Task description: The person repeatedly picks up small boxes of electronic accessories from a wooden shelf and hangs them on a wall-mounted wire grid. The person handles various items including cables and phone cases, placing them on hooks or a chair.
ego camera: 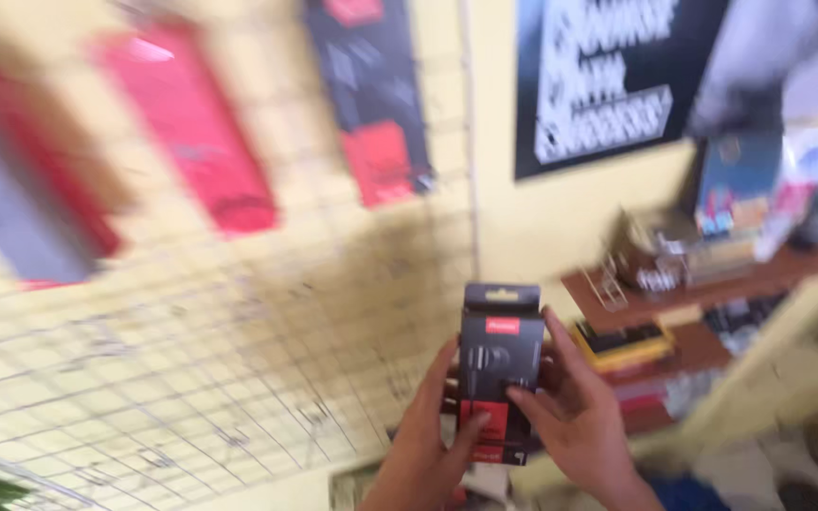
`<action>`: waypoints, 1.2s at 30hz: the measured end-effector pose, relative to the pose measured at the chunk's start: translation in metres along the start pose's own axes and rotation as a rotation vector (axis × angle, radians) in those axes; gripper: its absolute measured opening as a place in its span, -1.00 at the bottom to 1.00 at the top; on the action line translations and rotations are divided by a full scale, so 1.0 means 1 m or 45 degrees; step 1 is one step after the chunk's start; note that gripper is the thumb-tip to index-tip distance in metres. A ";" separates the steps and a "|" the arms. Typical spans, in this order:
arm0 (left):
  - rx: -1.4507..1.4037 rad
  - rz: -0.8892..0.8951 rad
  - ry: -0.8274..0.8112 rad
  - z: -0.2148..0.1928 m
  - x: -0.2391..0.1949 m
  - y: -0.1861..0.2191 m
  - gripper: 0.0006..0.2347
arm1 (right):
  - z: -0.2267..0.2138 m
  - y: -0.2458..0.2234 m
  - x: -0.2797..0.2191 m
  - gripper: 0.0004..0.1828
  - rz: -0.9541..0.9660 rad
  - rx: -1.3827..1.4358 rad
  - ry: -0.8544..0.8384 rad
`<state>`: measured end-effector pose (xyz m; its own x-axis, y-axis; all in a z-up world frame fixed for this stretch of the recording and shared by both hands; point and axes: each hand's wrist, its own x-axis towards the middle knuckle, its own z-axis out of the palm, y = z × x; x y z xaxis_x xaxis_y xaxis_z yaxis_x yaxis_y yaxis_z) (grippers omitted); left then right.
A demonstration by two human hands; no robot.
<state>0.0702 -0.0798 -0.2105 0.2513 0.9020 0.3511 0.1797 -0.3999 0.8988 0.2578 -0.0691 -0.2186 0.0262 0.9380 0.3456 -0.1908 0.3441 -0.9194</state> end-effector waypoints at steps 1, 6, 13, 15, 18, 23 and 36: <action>0.041 0.141 0.047 -0.015 0.008 0.017 -0.28 | 0.012 -0.019 0.011 0.04 -0.146 -0.107 -0.039; 0.192 0.530 0.247 -0.077 0.054 0.097 -0.29 | 0.064 -0.106 0.084 -0.14 -0.693 -0.412 -0.112; 0.305 0.746 0.448 -0.109 0.119 0.161 -0.36 | 0.117 -0.178 0.150 -0.34 -0.689 -0.263 -0.045; 0.293 0.736 0.436 -0.110 0.124 0.162 -0.36 | 0.121 -0.180 0.155 -0.35 -0.667 -0.258 -0.004; 0.332 0.776 0.435 -0.111 0.129 0.151 -0.36 | 0.119 -0.167 0.156 -0.34 -0.658 -0.315 0.076; 0.548 0.717 0.543 -0.105 0.130 0.121 -0.36 | 0.115 -0.133 0.162 -0.37 -0.813 -0.330 0.100; 0.369 0.576 0.582 -0.052 0.086 0.035 -0.36 | 0.090 -0.072 0.100 -0.39 -0.670 -0.579 0.242</action>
<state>0.0491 -0.0076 -0.1352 -0.0518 0.5897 0.8060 0.4141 -0.7217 0.5547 0.1861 -0.0038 -0.1008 0.1805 0.6200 0.7635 0.3202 0.6969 -0.6417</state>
